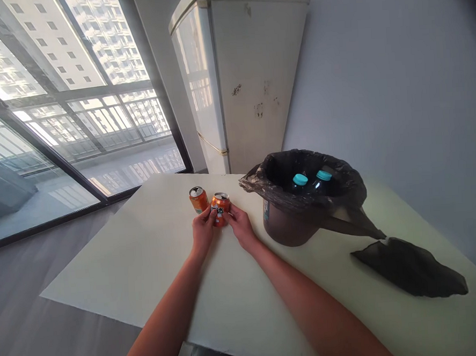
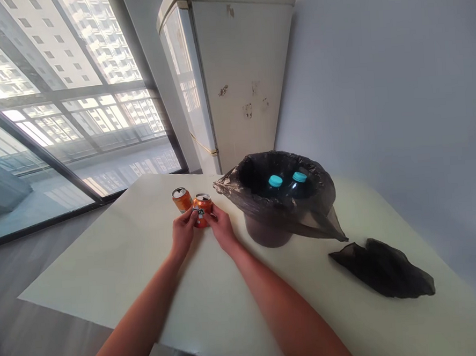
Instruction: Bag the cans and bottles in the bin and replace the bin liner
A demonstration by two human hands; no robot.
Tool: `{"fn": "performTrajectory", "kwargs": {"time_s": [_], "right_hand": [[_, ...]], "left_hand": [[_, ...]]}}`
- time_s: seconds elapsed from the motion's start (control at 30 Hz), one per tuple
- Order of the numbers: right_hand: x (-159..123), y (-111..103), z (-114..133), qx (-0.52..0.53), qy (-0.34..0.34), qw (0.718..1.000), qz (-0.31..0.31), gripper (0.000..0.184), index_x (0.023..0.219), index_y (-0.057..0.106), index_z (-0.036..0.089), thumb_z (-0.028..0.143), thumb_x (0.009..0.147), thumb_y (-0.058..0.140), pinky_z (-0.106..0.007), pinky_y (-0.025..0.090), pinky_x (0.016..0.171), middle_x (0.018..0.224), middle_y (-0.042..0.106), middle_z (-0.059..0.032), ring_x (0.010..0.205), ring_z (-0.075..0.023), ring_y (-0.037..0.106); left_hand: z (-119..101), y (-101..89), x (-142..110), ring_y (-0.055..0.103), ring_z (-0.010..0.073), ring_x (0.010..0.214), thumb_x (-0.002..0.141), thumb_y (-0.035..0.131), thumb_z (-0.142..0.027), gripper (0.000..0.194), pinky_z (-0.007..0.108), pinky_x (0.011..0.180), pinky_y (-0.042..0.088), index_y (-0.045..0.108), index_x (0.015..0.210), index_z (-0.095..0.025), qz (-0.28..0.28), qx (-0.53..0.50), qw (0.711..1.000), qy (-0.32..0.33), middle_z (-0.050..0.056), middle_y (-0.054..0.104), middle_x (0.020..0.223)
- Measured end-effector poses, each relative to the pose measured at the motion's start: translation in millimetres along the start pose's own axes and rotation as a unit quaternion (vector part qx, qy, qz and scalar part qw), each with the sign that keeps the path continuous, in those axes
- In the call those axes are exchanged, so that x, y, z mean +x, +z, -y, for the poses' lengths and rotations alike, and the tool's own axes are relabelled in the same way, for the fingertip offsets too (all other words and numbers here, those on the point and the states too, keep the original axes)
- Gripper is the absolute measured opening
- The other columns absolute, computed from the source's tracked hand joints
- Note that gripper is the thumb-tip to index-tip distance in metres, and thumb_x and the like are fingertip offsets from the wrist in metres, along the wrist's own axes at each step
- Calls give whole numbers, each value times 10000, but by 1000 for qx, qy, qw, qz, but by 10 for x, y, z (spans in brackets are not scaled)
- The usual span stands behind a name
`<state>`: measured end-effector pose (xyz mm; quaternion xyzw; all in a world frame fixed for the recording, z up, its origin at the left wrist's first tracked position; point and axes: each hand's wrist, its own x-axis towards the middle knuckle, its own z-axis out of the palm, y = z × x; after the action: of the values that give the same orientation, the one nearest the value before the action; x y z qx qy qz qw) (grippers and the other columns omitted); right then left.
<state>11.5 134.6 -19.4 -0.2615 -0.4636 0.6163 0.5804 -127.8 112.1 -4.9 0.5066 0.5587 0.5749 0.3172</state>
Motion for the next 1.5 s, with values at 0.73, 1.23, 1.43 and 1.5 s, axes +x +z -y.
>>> {"fn": "performTrajectory", "kwargs": {"time_s": [0.73,1.23,1.43,1.5], "right_hand": [[48,-339,-16,-82,-8,996,27,482,1244,759,219,489,853,842,-478,520,1160,1289,807,-57,1250,-332,729],[51,-364,-45,-79,-17,996,34,470,1228,766,206,471,847,843,-445,541,1135,1249,816,-61,1229,-320,737],[58,-368,-57,-77,-17,996,35,427,1170,793,213,478,840,850,-456,540,1128,1212,823,-61,1193,-319,743],[57,-365,-61,-76,-17,996,31,413,1143,797,212,480,833,852,-449,555,1098,1168,829,-64,1162,-316,750]], "left_hand": [[143,2,116,768,329,1082,805,870,-632,765,430,1017,585,790,1330,-81,132,-77,988,17,150,828,1194],[122,14,67,721,250,908,839,842,-580,596,324,876,546,852,1186,-95,117,-56,991,19,81,832,999],[138,20,65,684,229,851,843,827,-567,540,302,824,524,858,1120,-106,114,-48,992,24,57,807,918],[132,27,57,668,218,827,851,815,-565,519,291,798,511,856,1086,-105,113,-45,992,25,51,794,886]]}}
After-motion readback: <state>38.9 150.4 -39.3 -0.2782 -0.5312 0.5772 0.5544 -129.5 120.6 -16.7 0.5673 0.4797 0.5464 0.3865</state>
